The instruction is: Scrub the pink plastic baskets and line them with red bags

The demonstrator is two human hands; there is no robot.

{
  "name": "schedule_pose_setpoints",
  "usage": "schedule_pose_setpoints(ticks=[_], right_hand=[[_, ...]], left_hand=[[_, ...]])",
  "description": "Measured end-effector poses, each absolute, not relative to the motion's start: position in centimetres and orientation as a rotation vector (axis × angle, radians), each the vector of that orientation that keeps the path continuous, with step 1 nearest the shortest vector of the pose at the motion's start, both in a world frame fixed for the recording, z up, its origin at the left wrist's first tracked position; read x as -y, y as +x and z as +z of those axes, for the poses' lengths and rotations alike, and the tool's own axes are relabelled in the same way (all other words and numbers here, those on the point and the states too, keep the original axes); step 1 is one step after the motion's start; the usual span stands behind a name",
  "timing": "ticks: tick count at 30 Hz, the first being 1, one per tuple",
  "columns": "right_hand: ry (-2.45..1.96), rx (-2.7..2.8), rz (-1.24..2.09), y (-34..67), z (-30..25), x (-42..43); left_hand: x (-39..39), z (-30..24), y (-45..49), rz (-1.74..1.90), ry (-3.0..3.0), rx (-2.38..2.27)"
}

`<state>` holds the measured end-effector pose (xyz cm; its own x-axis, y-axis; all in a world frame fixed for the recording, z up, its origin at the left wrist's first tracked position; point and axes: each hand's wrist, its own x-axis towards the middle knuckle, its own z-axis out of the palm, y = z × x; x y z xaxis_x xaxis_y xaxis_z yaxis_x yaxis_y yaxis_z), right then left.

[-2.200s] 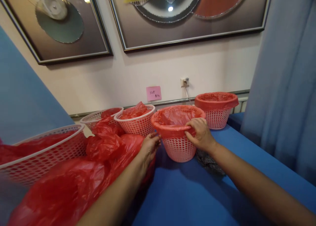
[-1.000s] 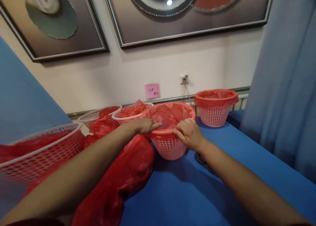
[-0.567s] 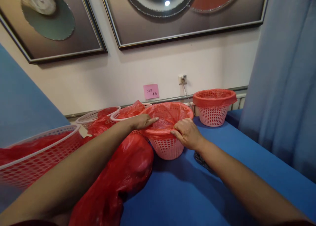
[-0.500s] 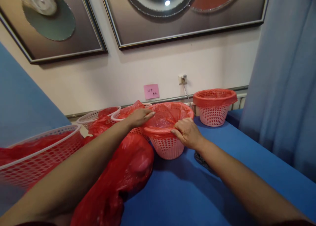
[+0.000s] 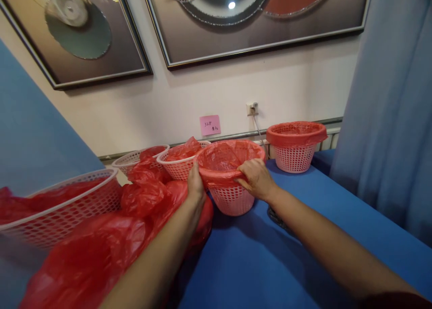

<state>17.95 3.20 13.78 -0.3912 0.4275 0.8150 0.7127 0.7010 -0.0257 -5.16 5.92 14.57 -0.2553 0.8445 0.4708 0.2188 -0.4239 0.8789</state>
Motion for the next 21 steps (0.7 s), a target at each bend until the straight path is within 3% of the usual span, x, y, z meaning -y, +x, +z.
schedule_pose_setpoints(ticks=[6,10,13,21], right_hand=[[-0.830,2.024,-0.368,18.3,13.7,-2.3],[-0.867,1.908,-0.416,19.0,13.6,-1.2],[-0.913,1.824,-0.405,19.6,13.7,-1.0],[-1.028,1.994,-0.109,19.6,13.3,-3.3]], left_hand=[[-2.5,10.4,-3.5,2.006,1.430,-1.405],[-0.7,8.6,-2.9,2.088,1.793,-1.460],[-0.1,6.5,-2.5,1.993,2.028,-1.499],[0.7,-0.6,-3.2,1.479,1.843,-1.538]])
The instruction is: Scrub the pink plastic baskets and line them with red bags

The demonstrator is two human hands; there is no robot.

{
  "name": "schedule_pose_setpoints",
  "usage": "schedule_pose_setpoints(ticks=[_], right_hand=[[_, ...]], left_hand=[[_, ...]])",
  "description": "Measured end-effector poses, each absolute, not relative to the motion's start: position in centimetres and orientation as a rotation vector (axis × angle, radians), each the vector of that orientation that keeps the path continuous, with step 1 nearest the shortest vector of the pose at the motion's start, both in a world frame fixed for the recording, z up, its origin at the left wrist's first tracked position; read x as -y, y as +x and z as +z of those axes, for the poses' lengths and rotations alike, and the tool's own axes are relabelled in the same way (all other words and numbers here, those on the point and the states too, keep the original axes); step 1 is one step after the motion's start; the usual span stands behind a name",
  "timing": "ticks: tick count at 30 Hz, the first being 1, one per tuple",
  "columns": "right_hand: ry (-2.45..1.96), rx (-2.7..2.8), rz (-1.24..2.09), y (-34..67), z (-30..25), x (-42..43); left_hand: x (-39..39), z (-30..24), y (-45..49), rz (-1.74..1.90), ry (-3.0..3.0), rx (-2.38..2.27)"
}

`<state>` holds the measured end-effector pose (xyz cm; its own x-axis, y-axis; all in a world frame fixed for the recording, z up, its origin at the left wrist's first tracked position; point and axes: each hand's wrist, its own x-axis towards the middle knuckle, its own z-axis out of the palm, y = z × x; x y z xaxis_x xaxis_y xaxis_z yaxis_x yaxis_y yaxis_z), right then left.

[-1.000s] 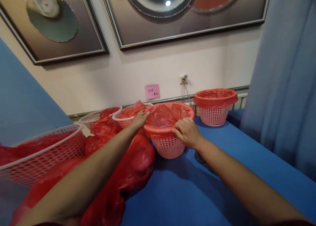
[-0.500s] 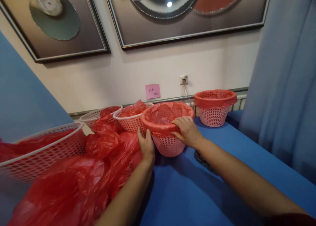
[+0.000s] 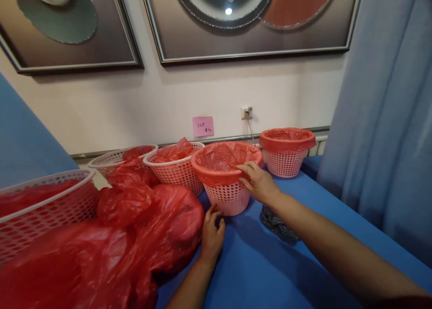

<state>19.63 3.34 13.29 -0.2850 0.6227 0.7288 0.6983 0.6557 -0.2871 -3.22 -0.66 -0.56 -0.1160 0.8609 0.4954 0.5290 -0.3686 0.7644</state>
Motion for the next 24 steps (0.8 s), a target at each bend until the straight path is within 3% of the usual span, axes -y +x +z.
schedule_pose_setpoints(ticks=[24], right_hand=[[-1.374,1.965,-0.134,23.1,12.7,-20.5]], left_hand=[[1.0,-1.5,-2.9,0.915,1.763,-1.360]])
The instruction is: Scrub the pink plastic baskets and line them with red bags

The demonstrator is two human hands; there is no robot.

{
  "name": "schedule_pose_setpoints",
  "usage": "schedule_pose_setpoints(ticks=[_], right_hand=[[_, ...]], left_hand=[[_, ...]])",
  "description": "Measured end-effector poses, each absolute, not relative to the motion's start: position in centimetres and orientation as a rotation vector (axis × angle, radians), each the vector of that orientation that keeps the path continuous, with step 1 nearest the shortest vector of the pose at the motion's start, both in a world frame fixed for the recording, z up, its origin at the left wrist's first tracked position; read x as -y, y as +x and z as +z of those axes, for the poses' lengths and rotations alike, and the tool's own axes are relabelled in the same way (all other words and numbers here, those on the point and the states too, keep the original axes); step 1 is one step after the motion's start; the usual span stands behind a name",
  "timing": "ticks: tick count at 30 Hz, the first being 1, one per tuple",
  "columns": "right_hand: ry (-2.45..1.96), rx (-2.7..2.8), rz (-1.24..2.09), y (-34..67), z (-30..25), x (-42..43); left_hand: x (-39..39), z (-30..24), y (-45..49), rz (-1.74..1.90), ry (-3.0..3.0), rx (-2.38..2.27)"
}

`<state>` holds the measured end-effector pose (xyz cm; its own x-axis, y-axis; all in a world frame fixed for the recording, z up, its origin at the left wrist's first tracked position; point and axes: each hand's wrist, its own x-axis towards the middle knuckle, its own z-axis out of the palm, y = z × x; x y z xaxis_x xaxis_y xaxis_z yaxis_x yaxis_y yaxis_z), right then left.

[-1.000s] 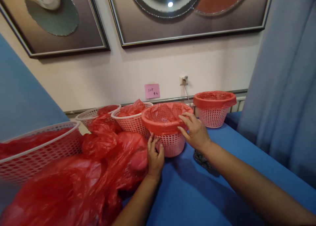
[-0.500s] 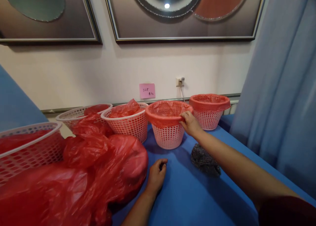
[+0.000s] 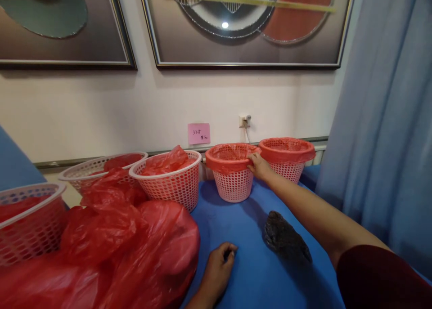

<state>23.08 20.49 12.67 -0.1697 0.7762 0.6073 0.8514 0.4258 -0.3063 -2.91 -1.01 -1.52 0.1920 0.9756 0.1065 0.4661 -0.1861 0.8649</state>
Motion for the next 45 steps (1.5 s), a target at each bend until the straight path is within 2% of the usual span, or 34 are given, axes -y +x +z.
schedule_pose_setpoints(ticks=[12,20,23,30,34,39,45], right_hand=[[-1.365,1.896,-0.171,24.0,11.9,-22.1],[-1.308,1.701,-0.162,23.1,10.8,-18.5],[-1.268,1.602,-0.082,21.4,7.8,-14.4],[-1.096,1.547,0.608,13.9,-3.3,-0.6],[-1.050,1.791,0.717,12.8,-6.9,2.1],[-1.167,1.885,0.814,14.2,-8.1,0.3],[-1.114,2.074,0.761,14.4,-7.6,0.8]], left_hand=[[1.4,-1.7,-3.0,0.830,1.873,-1.320],[1.8,-1.7,-2.7,0.817,1.895,-1.359],[2.2,-1.9,-2.4,0.806,1.925,-1.370],[3.0,-1.6,-1.7,0.800,1.913,-1.358],[4.4,-0.9,-1.0,0.845,1.884,-1.379],[9.8,2.5,-1.2,1.092,1.859,-1.428],[18.9,11.9,-6.5,1.266,2.044,-1.604]])
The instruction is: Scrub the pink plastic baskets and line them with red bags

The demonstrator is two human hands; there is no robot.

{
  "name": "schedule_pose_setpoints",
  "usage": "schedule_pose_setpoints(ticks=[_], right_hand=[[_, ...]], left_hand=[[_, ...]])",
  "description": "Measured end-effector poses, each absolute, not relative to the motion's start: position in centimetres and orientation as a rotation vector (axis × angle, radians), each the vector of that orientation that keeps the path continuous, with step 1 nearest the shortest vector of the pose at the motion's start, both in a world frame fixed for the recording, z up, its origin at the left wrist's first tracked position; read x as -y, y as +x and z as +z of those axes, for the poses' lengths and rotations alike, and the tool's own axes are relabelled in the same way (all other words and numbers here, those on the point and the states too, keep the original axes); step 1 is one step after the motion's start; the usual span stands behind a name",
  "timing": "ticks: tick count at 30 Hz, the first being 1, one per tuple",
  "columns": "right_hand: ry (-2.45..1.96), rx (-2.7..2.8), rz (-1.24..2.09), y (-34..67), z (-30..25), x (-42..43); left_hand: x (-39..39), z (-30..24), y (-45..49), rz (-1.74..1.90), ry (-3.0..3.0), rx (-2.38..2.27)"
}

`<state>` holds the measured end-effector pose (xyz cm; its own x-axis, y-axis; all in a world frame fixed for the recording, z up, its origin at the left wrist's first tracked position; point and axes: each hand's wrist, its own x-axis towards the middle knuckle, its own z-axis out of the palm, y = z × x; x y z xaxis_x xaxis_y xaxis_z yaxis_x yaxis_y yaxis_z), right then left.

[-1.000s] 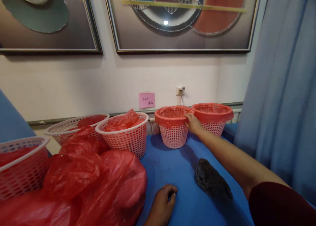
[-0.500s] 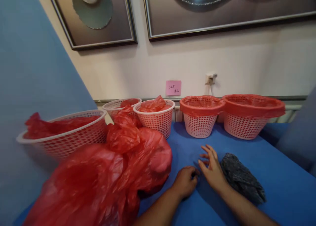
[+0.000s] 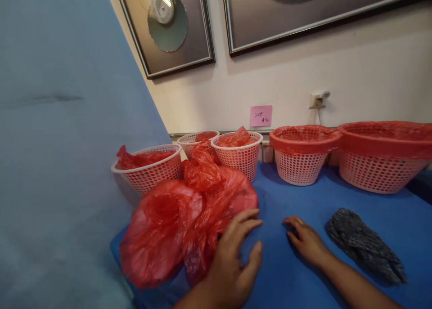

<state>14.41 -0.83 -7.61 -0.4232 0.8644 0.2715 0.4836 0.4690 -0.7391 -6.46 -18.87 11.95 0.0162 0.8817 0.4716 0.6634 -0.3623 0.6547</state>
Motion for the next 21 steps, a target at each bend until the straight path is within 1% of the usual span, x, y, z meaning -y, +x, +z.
schedule_pose_setpoints(ticks=[2,5,7,9,10,13,15,21], right_hand=[[-1.121,2.138,0.716,14.4,-7.3,1.1],[-1.129,2.191,0.691,14.4,-7.2,1.1],[-1.120,2.210,0.674,14.5,-7.3,1.0],[-1.107,2.212,0.653,14.6,-7.6,0.9],[-1.104,2.204,0.646,14.6,-7.7,0.8],[-1.104,2.175,0.641,14.6,-8.2,0.8],[-1.103,2.167,0.639,14.5,-8.4,0.9],[-1.104,2.167,0.612,14.4,-8.1,1.2]], left_hand=[[19.6,15.5,-9.5,1.368,2.157,-1.720],[17.7,20.0,-15.8,1.434,2.340,-2.009],[15.4,22.4,-21.3,1.278,2.425,-2.304],[13.3,24.1,-27.2,0.939,2.326,-2.711],[12.5,24.7,-30.0,0.683,2.205,-2.917],[11.5,25.5,-36.2,0.455,2.016,-3.066],[11.5,25.3,-38.3,0.362,1.956,-3.102],[11.7,23.8,-39.0,0.145,1.951,-3.132]])
